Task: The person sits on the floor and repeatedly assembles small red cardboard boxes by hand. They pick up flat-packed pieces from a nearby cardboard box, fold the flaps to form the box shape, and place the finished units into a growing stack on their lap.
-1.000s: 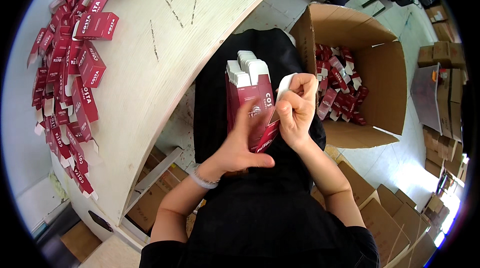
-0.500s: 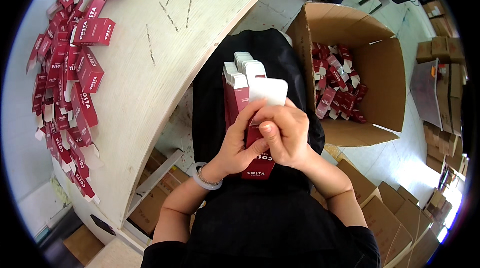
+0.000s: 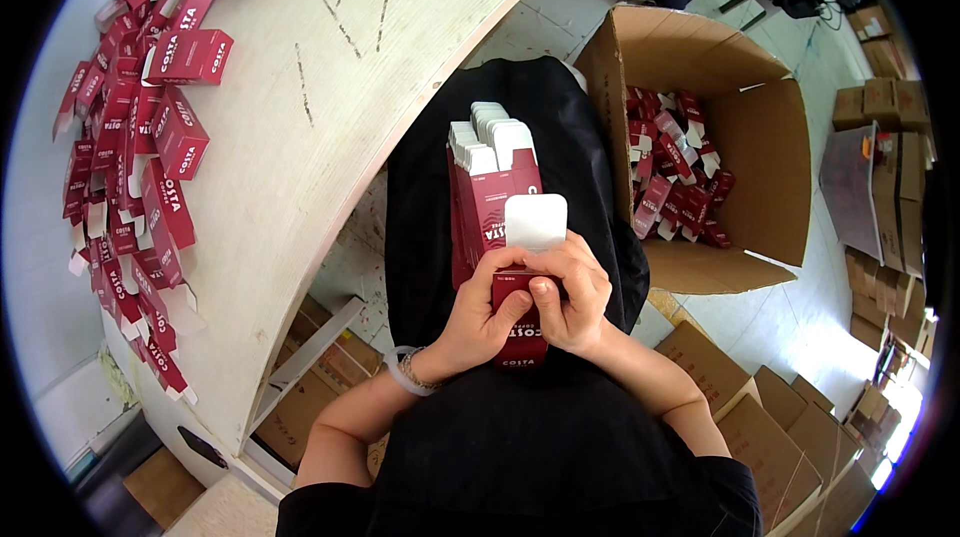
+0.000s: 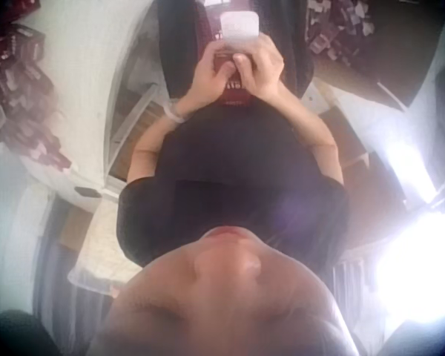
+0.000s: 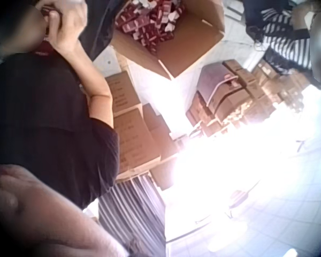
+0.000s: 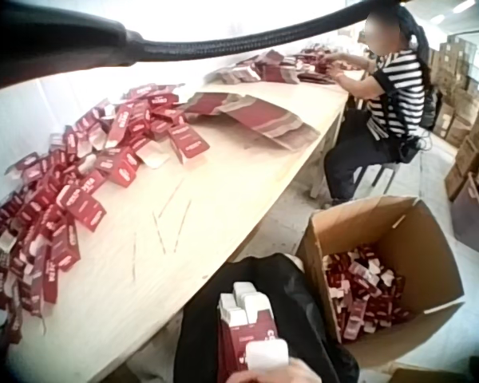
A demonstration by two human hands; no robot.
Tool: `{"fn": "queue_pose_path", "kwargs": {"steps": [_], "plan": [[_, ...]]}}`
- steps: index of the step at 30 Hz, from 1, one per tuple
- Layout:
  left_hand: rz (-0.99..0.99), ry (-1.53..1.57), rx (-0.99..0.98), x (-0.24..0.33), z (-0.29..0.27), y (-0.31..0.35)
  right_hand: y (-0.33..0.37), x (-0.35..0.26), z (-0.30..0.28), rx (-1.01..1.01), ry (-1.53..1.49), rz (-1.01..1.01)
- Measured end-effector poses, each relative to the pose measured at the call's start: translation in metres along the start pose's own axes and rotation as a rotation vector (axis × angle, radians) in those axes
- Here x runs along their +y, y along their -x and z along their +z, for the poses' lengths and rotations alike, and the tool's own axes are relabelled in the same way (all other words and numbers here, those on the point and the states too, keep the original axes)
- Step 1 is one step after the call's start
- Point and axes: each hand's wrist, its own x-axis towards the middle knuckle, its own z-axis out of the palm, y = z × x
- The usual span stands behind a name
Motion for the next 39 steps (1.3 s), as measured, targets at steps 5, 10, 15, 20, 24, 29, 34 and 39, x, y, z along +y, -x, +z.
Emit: {"fn": "queue_pose_path", "kwargs": {"steps": [5, 10, 15, 20, 24, 29, 34, 39], "plan": [[0.136, -0.062, 0.061, 0.008, -0.008, -0.010, -0.030, 0.000, -0.001, 0.342, -0.066, 0.129], [0.414, -0.377, -0.048, 0.032, -0.020, -0.034, -0.058, -0.003, -0.027, -0.149, -0.924, 0.745], [0.450, -0.478, -0.064, 0.038, -0.029, -0.046, -0.061, -0.017, -0.035, -0.198, -0.695, 0.553], [0.413, -0.306, 0.051, 0.016, -0.021, -0.031, -0.063, -0.022, -0.041, -0.281, -0.421, 0.412], [0.403, -0.324, 0.020, 0.019, -0.025, -0.034, -0.064, -0.018, -0.039, -0.304, -0.267, 0.259], [0.279, -0.292, 0.065, 0.023, -0.021, -0.030, -0.057, -0.016, -0.034, -0.348, -0.348, 0.068], [0.162, -0.226, 0.058, 0.019, 0.009, -0.026, -0.042, -0.017, -0.037, -0.282, -0.130, 0.027], [0.173, -0.161, 0.013, 0.007, -0.005, -0.047, -0.056, 0.004, -0.085, -0.064, 0.365, 0.230]]}}
